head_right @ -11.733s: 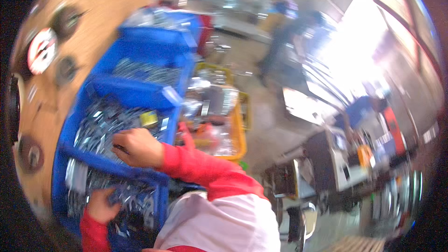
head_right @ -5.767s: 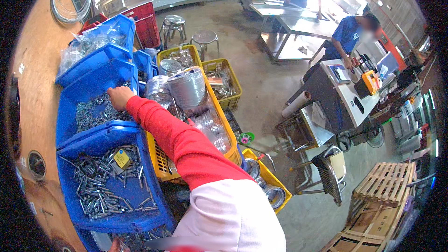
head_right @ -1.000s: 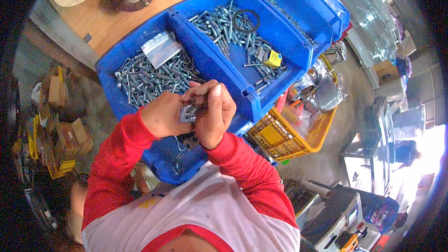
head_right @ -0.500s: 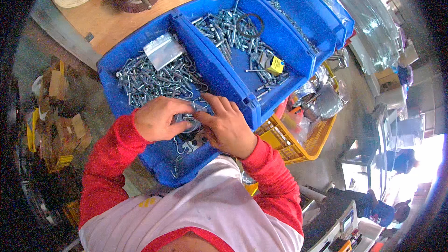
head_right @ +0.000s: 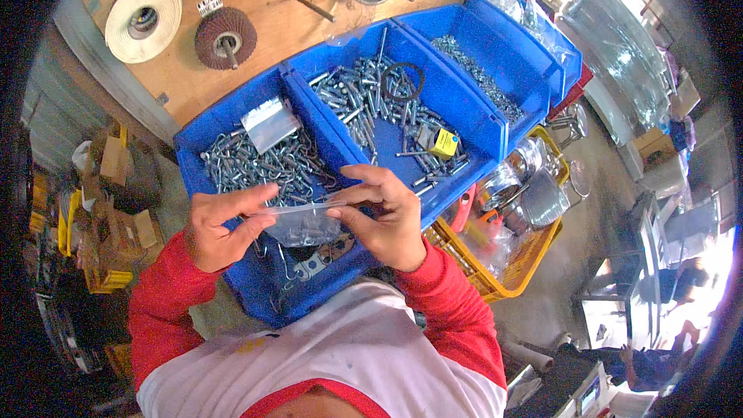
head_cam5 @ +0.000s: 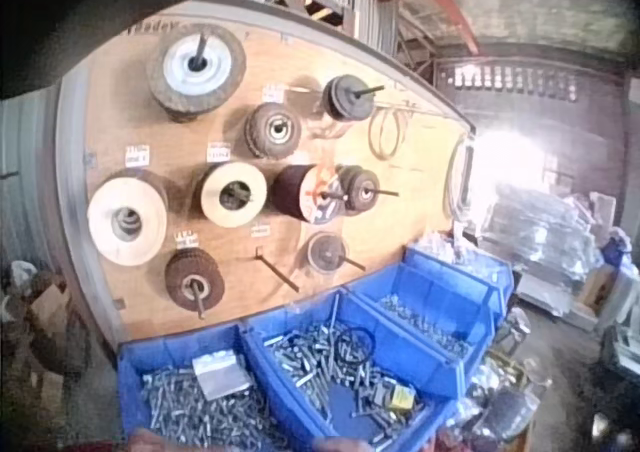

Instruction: The person sorts metal fasteners from blue bins into small plastic bags. They repeatedly pick fasteners, place them into bags, and set the filled bags aside. The person briefly walks to a wooden crate and returns to continue sorting.

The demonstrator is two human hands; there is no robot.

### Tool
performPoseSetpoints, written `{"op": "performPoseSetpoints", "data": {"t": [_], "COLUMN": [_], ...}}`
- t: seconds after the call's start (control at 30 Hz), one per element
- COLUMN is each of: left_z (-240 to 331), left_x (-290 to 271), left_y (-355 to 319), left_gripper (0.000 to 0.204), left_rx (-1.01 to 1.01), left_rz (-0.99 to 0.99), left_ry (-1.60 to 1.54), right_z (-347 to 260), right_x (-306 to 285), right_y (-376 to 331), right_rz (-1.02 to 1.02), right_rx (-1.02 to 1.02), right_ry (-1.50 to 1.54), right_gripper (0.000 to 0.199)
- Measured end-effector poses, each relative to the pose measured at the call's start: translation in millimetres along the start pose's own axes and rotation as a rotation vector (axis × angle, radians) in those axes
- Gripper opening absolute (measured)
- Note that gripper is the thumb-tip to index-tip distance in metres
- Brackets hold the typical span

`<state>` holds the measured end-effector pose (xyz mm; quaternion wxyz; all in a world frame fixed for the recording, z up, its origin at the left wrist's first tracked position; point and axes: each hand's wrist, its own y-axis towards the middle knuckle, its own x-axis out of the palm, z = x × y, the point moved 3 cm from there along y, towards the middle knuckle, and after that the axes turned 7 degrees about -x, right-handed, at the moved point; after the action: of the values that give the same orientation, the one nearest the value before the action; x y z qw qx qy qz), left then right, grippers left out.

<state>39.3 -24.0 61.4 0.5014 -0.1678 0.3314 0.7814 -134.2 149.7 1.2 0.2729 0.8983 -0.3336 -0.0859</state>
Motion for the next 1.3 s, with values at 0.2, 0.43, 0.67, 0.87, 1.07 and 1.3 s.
{"op": "performPoseSetpoints", "data": {"t": [0.2,0.43,0.67,0.87,1.07,1.3], "left_z": [30.1,53.1,64.1,71.8,68.7,68.6], "left_x": [-10.2,-0.9,35.9,53.5,52.4,57.1], "left_y": [16.9,44.7,80.6,91.7,91.9,94.5], "left_gripper": [0.036,0.018,0.005,0.004,0.004,0.002], "left_rx": [-0.075,-0.036,0.212,0.368,0.296,0.297], "left_rz": [-0.006,0.001,-0.089,-0.140,-0.163,-0.211], "left_ry": [-0.055,-0.061,-0.034,0.009,-0.044,-0.094], "right_z": [-17.2,-38.5,-56.7,-51.9,-48.5,-43.7], "right_x": [-8.3,-14.7,-29.9,-48.3,-59.8,-64.5], "right_y": [8.0,21.2,16.6,6.5,-3.6,-16.4], "right_rz": [0.159,0.184,0.199,0.092,0.132,0.322], "right_rx": [-0.060,-0.370,-0.395,-0.170,-0.229,-0.083], "right_ry": [0.239,0.070,0.012,-0.018,-0.189,0.199], "right_gripper": [0.051,0.036,0.038,0.029,0.007,0.008]}}
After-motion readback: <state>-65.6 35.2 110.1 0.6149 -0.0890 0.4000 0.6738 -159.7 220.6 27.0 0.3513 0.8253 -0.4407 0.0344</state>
